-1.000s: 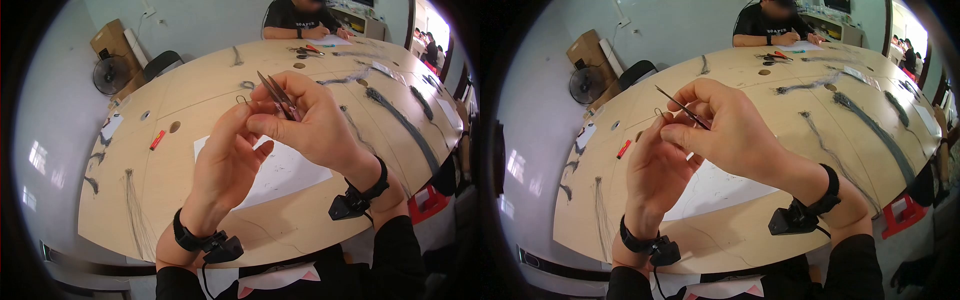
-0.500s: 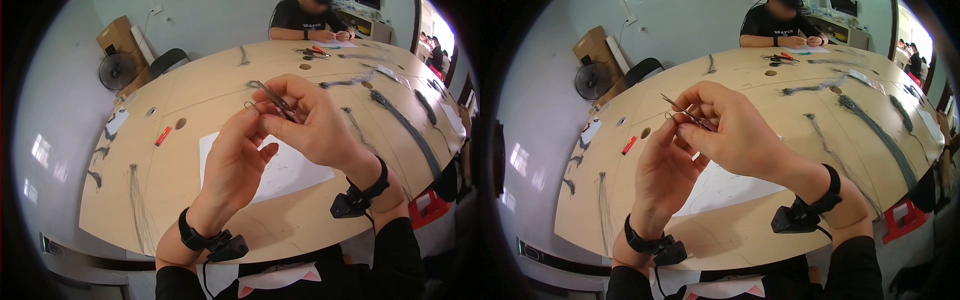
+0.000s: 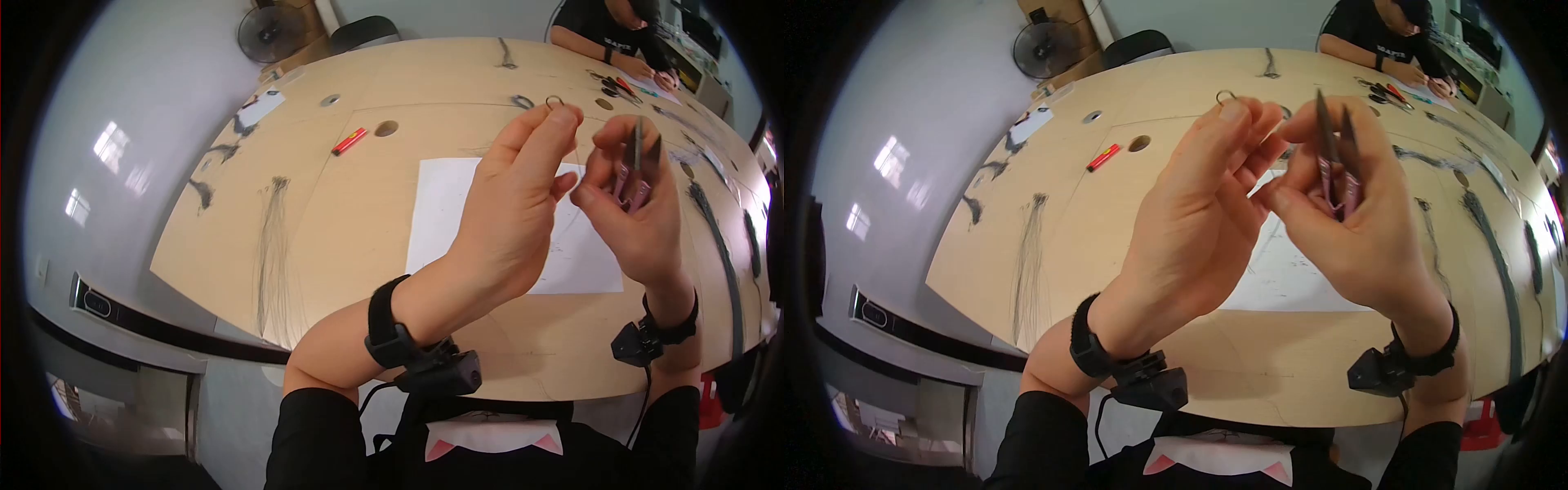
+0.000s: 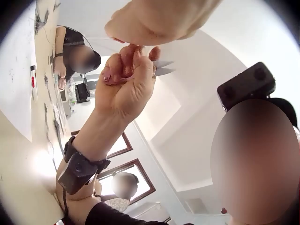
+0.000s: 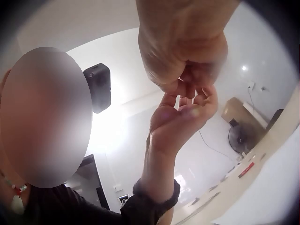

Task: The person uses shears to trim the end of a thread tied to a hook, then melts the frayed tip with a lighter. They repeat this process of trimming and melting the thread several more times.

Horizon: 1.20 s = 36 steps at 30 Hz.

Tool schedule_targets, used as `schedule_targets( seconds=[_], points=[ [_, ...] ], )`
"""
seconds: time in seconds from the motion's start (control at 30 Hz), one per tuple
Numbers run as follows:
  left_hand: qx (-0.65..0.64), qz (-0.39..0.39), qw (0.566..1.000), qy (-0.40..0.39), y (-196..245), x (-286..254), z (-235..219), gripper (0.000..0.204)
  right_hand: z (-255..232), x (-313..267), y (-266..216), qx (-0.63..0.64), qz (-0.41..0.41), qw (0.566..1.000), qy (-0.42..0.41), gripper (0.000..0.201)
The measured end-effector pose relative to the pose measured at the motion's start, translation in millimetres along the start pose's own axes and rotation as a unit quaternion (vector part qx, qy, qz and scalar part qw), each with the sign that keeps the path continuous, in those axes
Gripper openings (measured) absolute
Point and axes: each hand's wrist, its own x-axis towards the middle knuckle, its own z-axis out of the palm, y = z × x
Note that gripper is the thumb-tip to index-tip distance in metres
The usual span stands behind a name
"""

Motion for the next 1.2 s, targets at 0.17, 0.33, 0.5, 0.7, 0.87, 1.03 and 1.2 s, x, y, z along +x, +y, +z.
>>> schedule_targets(
  seconds=[0.17, 0.33, 0.5, 0.7, 0.87, 1.03, 1.2],
  points=[
    [-0.083, 0.086, 0.993, -0.011, 20.2, 0.8, -3.8, 0.017, 4.8, -3.4, -2.9, 0.002, 0.049, 0.998, -0.029, 0.033],
    [-0.118, 0.153, 0.974, -0.114, 91.2, -26.9, -25.3, 0.012, 6.8, -8.7, -7.5, -0.055, 0.118, 0.982, -0.139, 0.024],
    [0.059, 0.29, 0.953, -0.07, 169.1, -86.8, -35.6, 0.009, 8.7, -12.3, -11.7, -0.04, 0.134, 0.965, -0.222, 0.02],
    [0.227, 0.354, 0.907, 0.002, 267.8, -171.9, -54.1, 0.007, 21.4, -12.1, -10.7, -0.031, 0.137, 0.909, -0.393, 0.019],
    [0.295, 0.377, 0.875, 0.074, 364.1, -249.5, -85.3, 0.009, 39.1, -30.3, 3.5, -0.005, 0.16, 0.831, -0.532, 0.022],
    [0.396, 0.383, 0.814, 0.182, 442.4, -302.5, -115.5, 0.014, 46.7, -48.5, 19.0, -0.008, 0.202, 0.786, -0.584, 0.02],
    [0.426, 0.247, 0.793, 0.359, 368.0, -220.7, -135.4, 0.018, 42.1, -50.1, 24.8, -0.035, 0.177, 0.787, -0.59, 0.019]
  ],
)
